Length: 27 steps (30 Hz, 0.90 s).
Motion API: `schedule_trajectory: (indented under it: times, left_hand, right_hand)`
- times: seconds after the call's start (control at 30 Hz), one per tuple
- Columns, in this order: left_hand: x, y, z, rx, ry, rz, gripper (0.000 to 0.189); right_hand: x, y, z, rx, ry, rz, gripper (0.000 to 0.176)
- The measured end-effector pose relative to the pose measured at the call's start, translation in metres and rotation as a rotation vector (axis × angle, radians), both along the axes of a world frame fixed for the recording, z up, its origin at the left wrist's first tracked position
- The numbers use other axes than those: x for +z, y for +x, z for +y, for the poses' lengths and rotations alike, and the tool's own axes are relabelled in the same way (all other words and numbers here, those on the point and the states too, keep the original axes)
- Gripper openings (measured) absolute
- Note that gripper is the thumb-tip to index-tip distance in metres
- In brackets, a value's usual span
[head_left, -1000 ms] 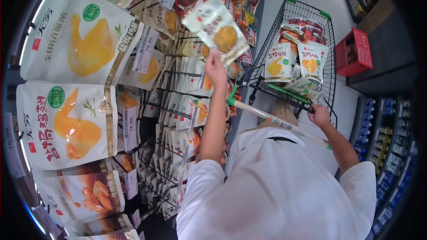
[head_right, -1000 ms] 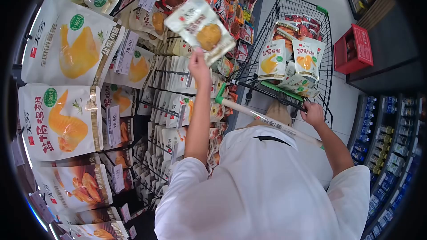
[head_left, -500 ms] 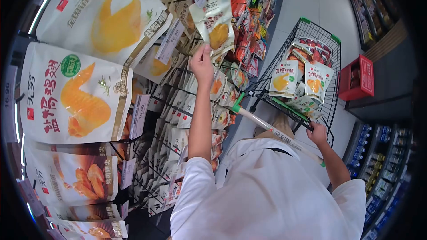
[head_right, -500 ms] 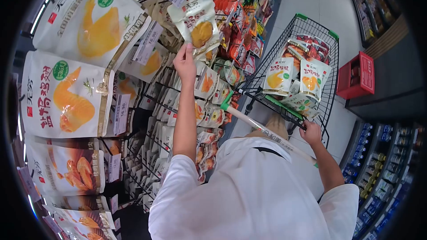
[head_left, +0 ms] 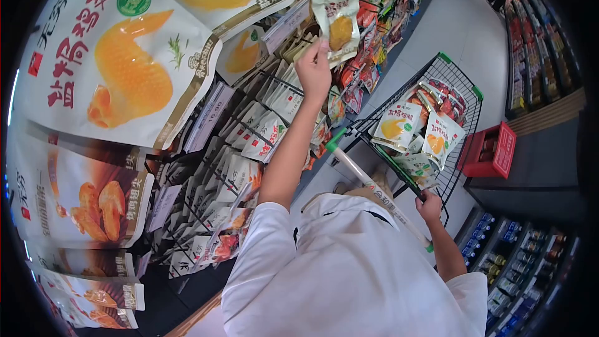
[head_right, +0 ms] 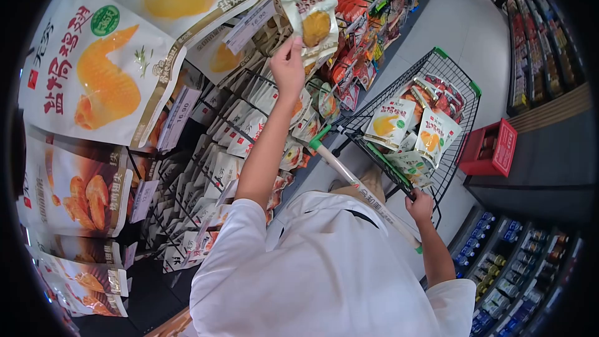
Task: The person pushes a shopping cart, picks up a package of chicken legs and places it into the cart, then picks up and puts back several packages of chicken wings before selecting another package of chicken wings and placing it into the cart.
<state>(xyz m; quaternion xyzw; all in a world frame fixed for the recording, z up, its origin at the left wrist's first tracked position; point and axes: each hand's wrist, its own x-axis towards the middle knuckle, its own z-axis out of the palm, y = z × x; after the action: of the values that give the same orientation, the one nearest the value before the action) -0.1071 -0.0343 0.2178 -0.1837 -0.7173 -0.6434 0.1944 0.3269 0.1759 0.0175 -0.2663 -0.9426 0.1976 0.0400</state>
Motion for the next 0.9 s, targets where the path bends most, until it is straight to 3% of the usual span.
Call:
schedule_trajectory:
  times: [0.9]
  left_hand:
    - [0.011, 0.018, 0.012, 0.006, 0.099, 0.029, 0.028]
  right_hand:
    - [-0.001, 0.002, 0.001, 0.009, 0.030, 0.007, 0.015]
